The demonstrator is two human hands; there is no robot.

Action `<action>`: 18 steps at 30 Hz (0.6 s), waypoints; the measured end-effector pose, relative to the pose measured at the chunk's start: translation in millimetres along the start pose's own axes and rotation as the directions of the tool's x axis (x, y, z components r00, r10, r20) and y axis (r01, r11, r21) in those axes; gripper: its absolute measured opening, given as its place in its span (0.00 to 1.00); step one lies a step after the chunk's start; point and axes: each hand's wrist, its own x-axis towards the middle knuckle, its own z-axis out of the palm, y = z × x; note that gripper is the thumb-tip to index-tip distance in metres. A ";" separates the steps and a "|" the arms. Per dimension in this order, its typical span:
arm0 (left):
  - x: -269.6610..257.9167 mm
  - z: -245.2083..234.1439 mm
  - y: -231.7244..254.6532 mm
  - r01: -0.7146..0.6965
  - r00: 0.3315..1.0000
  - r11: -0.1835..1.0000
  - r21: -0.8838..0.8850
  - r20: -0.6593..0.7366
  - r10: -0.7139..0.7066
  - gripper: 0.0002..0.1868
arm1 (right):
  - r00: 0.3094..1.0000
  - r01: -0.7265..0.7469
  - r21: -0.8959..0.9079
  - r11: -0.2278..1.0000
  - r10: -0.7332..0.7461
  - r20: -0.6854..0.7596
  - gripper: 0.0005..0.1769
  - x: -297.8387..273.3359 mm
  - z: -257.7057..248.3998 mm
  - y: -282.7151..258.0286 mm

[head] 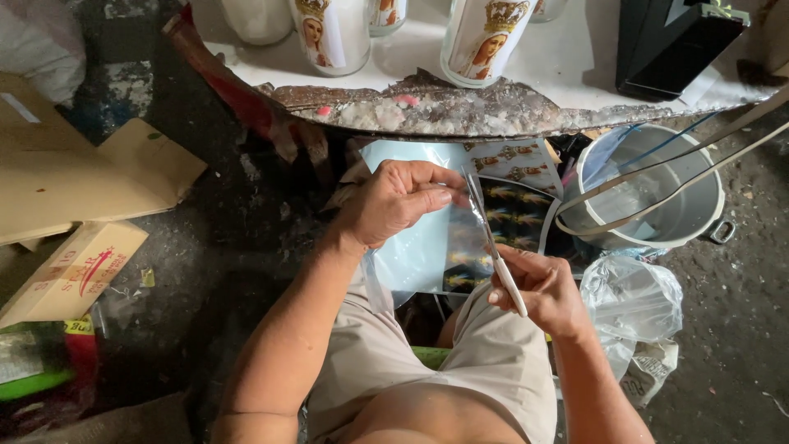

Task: The person cuts a plastic bag with scissors, places a candle inside, and seals it with tape. They repeat this process for multiple candles, handling the plastic bags, scissors, and tape dispenser.

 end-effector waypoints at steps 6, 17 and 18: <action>0.2 0.8 -10.6 0.022 0.999 0.998 -0.062 0.028 -0.020 0.14 | 1.000 -0.011 -0.018 1.000 0.011 -0.017 0.43 5.4 1.9 -10.9; -1.5 3.5 -16.3 0.076 0.996 0.988 -0.138 0.064 -0.068 0.13 | 1.000 0.025 0.035 0.999 -0.025 0.004 0.43 -0.4 -6.6 -0.1; -1.0 2.2 -19.5 0.083 0.995 0.984 -0.160 0.075 -0.071 0.13 | 0.999 0.030 0.043 0.999 -0.031 0.012 0.42 -1.0 -7.4 0.0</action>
